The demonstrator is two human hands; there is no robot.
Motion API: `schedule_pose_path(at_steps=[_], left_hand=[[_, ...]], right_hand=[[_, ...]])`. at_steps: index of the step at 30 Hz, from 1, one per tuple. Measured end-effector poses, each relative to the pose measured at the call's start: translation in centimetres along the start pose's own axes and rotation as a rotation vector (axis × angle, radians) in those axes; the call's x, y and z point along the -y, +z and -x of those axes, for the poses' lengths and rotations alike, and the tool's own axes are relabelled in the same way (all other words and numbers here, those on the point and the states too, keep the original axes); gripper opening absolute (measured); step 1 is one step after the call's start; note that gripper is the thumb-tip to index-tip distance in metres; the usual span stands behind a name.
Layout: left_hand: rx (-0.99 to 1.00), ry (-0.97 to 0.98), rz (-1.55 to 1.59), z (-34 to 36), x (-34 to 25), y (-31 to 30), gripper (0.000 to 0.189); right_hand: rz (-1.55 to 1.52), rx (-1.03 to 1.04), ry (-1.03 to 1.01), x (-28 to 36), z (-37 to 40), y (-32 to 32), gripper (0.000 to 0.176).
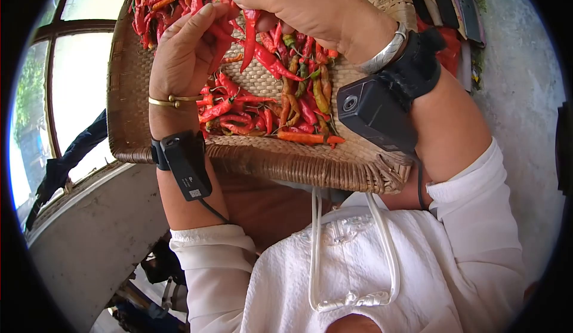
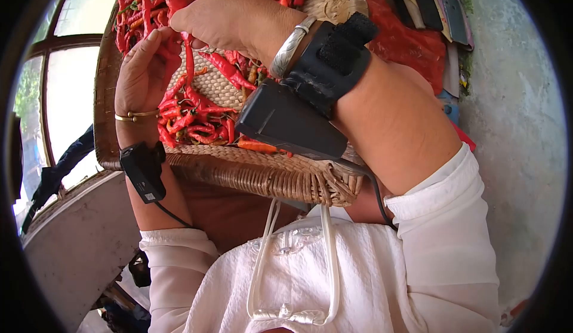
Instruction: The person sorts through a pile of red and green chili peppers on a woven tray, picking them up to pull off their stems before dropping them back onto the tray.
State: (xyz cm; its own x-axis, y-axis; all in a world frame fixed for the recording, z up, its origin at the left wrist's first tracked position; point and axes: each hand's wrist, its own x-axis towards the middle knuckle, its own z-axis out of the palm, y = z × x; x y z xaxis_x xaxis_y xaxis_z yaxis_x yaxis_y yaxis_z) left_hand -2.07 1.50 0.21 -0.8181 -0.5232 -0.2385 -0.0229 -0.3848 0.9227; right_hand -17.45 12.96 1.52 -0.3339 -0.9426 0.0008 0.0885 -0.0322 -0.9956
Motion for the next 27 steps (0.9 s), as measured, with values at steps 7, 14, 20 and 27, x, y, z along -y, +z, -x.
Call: schedule_pose_path(at_steps=[7, 14, 20, 27], left_hand=[[-0.466, 0.427, -0.296, -2.4, -2.4, -3.3, 0.026], [-0.253, 0.060, -0.818, -0.6, -1.7, -3.0, 0.034], [-0.257, -0.090, -0.862, -0.7, -2.1, -5.0, 0.036], [-0.630, 0.395, -0.691, -2.3, -1.4, -7.8, 0.031]], right_hand=[[0.039, 0.040, 0.172, 0.4, 0.5, -1.1, 0.014], [0.451, 0.154, 0.026, -1.9, -0.2, -0.8, 0.020], [0.744, 0.319, -0.062, -1.5, 0.3, -0.5, 0.027], [0.777, 0.279, 0.026, -0.7, 0.1, -0.4, 0.028]])
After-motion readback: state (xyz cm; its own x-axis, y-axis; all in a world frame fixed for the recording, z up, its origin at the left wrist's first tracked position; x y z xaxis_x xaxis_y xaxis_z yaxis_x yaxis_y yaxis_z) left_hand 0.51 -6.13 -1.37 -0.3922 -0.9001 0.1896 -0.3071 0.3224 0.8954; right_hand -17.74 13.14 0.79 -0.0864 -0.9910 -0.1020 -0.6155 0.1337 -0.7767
